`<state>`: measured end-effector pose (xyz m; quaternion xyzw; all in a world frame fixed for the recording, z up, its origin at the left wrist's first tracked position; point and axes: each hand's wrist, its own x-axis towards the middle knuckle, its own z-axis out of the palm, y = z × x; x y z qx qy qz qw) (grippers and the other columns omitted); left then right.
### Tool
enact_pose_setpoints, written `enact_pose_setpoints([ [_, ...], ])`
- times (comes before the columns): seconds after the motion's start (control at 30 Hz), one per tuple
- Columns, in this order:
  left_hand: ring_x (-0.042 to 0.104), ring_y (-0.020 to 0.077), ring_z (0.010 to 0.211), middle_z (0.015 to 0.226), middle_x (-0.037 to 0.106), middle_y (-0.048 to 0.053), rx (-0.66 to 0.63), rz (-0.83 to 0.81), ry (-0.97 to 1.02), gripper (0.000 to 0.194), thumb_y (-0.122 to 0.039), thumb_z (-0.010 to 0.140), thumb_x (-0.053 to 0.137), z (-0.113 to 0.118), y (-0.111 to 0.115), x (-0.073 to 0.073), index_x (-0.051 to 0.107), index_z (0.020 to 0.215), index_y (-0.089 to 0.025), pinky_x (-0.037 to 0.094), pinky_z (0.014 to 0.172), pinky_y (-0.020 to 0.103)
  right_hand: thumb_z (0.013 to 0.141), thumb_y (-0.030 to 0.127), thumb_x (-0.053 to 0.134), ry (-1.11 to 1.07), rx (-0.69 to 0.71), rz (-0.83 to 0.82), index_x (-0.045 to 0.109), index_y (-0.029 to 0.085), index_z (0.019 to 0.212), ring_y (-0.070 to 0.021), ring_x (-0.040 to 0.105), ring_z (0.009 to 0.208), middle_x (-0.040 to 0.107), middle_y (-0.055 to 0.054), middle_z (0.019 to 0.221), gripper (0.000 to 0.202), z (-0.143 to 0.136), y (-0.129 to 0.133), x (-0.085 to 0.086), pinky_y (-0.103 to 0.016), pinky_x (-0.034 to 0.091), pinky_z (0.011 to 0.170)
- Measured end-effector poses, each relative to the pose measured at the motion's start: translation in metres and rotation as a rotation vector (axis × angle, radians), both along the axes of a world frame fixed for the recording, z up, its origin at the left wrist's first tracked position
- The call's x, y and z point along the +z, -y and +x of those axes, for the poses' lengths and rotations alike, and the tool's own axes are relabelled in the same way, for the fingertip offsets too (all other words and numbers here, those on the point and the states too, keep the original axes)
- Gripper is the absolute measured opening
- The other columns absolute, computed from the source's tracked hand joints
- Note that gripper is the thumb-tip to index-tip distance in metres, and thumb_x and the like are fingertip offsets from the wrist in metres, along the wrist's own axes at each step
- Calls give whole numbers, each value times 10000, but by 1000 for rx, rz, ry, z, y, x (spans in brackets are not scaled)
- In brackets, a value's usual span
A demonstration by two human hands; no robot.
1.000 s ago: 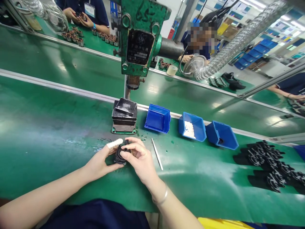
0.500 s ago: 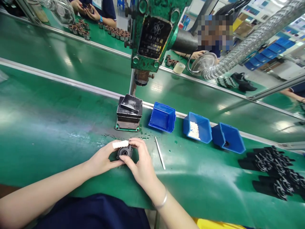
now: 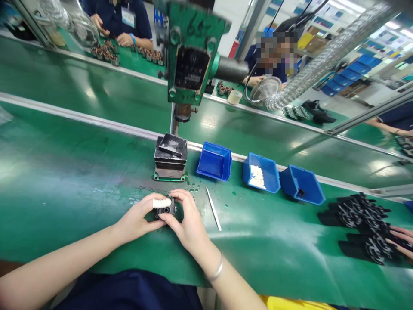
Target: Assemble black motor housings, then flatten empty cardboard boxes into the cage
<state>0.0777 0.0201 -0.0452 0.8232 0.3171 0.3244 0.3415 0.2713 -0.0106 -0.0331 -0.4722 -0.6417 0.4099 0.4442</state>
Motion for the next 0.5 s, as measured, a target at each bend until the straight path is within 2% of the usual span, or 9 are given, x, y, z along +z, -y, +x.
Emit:
enact_pose_setpoints([
  [0.1,619,175,1062,1127,625,49,21,-11,-20,501,-87,756,745,4,1,6,542,1191,-233,542,923,287,873,335,718,134,75,-42,439,269,1311,-213,541,1220,524,-82,1293,523,10,-5,13,-434,500,1067],
  [0.2,626,169,1051,1126,626,42,29,1,3,518,-130,758,761,4,-13,33,541,1212,-250,553,905,283,868,373,721,244,113,42,424,271,1355,-221,563,1204,532,-89,1321,579,33,-21,51,-431,525,1042],
  [0.27,617,173,1105,1183,621,46,33,71,37,523,-186,791,756,4,-36,61,538,1258,-274,542,951,304,911,361,670,255,-38,234,465,266,1328,-213,582,1182,547,-88,1302,474,53,-41,92,-407,546,1010],
  [0.37,619,189,1131,1205,627,49,106,130,96,486,-250,788,770,10,-86,98,565,1229,-266,530,991,346,934,344,637,171,-366,636,483,251,1313,-213,583,1208,529,-104,1327,420,84,-93,170,-400,544,1020],
  [0.43,642,199,1087,1161,642,52,122,52,120,465,-288,756,791,18,-121,111,572,1162,-228,548,965,359,917,352,658,125,-429,904,457,196,1339,-211,518,1305,471,-141,1400,493,99,-140,227,-372,520,1061],
  [0.5,662,200,1034,1108,653,46,79,-68,121,453,-317,730,803,28,-147,113,558,1094,-203,560,942,364,915,359,633,164,-417,1019,378,93,1395,-206,409,1403,376,-194,1494,605,109,-184,280,-344,500,1075],
])
